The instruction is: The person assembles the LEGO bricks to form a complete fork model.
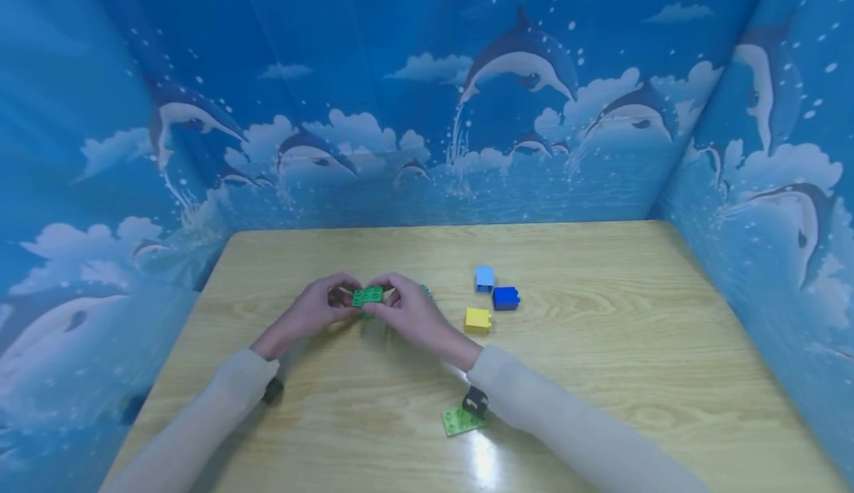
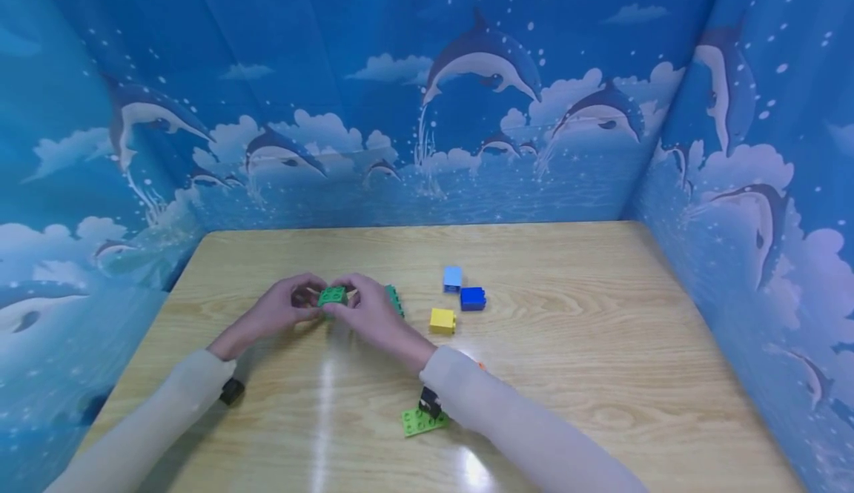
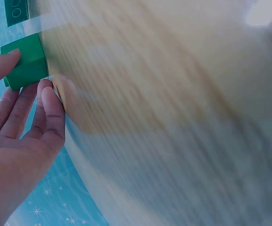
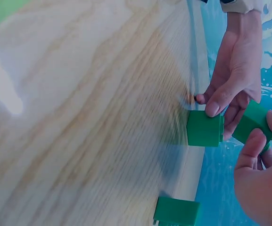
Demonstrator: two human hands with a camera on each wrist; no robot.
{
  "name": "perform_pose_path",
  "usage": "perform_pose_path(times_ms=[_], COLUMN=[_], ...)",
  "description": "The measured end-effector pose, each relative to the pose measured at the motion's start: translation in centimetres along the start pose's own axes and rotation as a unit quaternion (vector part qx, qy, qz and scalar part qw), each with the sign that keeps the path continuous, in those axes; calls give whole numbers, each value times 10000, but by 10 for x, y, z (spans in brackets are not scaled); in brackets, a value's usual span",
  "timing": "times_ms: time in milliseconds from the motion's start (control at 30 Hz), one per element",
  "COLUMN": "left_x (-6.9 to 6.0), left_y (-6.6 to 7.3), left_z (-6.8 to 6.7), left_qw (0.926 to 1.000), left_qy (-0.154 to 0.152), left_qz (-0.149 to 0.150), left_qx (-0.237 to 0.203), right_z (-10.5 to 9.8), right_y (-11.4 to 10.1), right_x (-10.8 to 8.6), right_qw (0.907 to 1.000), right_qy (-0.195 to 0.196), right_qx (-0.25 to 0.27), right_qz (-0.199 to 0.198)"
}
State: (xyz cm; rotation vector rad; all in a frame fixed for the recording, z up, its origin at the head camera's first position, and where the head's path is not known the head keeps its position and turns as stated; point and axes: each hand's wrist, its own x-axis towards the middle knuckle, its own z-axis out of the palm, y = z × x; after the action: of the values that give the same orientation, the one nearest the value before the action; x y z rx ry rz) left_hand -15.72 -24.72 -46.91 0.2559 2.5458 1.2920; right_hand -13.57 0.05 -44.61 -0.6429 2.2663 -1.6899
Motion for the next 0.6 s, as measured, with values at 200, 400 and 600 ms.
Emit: perform_pose_path(times_ms=[200,400,600], left_x=[-2,-3,-3], left_y=[0,-2,-5], left_z=[-2,-4,-6], left_qw=[10000,10000,9999], left_qy=[-9,-65,-80], left_qz=[-75,-46,-78], left_qx=[-17,26,28], right_z=[-1,2,4], right_y=[4,6,3], right_x=[13,23,28], right_qw=[9998,9986,9980], right_qy=[174,121,2], right_qx=[-62,-420,-539], right_qz=[-108,-289,-322])
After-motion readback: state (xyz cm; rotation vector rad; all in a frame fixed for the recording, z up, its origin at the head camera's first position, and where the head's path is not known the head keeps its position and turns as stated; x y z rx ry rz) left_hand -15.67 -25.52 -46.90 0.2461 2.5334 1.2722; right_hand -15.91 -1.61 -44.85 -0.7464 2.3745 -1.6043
